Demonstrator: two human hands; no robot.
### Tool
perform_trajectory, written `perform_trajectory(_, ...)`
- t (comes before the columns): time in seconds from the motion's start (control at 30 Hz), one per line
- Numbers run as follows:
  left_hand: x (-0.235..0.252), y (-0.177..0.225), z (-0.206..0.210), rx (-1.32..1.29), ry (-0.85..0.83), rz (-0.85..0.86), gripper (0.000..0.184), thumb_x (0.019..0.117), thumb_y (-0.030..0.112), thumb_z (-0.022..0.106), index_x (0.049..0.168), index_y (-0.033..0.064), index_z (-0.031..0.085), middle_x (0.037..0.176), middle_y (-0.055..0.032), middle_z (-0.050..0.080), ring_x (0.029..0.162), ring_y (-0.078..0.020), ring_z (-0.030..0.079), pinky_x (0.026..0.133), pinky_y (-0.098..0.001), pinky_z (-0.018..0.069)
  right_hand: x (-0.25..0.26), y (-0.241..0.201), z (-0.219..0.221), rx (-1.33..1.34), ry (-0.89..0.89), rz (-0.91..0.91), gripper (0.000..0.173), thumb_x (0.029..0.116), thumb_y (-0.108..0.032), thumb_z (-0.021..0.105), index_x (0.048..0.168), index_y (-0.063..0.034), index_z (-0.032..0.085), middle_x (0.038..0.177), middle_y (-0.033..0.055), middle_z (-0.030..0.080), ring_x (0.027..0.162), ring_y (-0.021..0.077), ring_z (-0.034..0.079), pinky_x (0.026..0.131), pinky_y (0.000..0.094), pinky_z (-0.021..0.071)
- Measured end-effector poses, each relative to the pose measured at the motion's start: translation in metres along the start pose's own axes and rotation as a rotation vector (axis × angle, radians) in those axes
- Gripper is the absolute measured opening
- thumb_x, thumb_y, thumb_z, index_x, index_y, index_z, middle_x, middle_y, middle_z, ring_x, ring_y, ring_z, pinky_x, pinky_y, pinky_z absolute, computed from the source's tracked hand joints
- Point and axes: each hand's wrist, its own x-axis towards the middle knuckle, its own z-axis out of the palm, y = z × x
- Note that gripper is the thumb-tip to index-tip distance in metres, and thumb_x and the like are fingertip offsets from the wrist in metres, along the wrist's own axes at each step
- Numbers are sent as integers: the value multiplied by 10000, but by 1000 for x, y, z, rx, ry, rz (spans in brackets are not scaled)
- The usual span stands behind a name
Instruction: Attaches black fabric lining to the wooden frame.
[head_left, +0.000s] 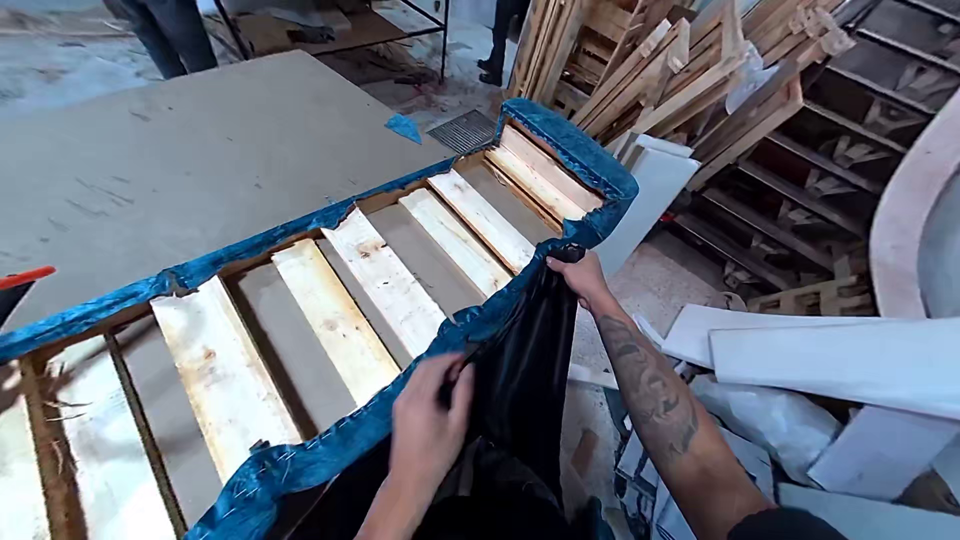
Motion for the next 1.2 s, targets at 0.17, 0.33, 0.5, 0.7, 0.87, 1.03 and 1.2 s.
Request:
perform_trajectory(0.17,138,41,137,76,-192,-67,500,970,364,700,1360,61,622,1351,-164,622,1252,-316,610,1049,-512,526,-1,-1,-1,-34,-16,-5,411,828,-271,858,1151,-63,712,1053,153,725,1003,289,693,895,565,557)
perform_trajectory(0.33,173,44,203,266,-97,-54,391,901,370,782,1230,165,729,1301,-98,622,1209,-314,583,980,-498,538,-3,-7,-12,-65,-76,4,436,867,-305,816,1227,-89,702,1031,174,723,954,340,699,824,599,554)
perform_trajectory(0.5,159,39,223,316,148,-31,115,939,315,750,991,239,820,1134,59,708,1052,-160,629,857,-401,544,-17,11,-24,39,-119,-126,439,912,-430,753,1230,-141,666,923,147,693,782,314,680,637,546,542)
perform_trajectory(0.7,155,35,232,387,268,-15,171,962,322,718,931,158,756,1027,8,670,915,-120,666,734,-349,594,20,95,-46,682,-564,-198,650,906,-532,715,1380,-102,598,1173,38,725,1040,139,698,891,361,602)
perform_trajectory(0.87,156,36,234,442,254,-28,213,963,309,710,868,118,706,927,-20,601,789,-155,626,625,-365,559,35,221,-32,657,-810,287,722,923,-633,627,1434,-134,525,1248,30,689,1132,143,657,968,374,562)
perform_trajectory(1.03,150,35,230,476,249,-8,207,966,237,694,850,67,673,931,-70,581,793,-197,618,629,-374,556,24,257,-28,595,-1056,415,715,765,-509,823,1295,-96,576,1036,5,717,941,106,693,833,321,595)
perform_trajectory(1.2,150,38,226,492,237,-29,195,975,219,663,833,85,647,949,-66,574,797,-190,616,624,-371,563,48,230,-93,533,-1116,93,839,472,-621,961,1118,-161,688,953,-58,747,864,48,705,759,246,599)
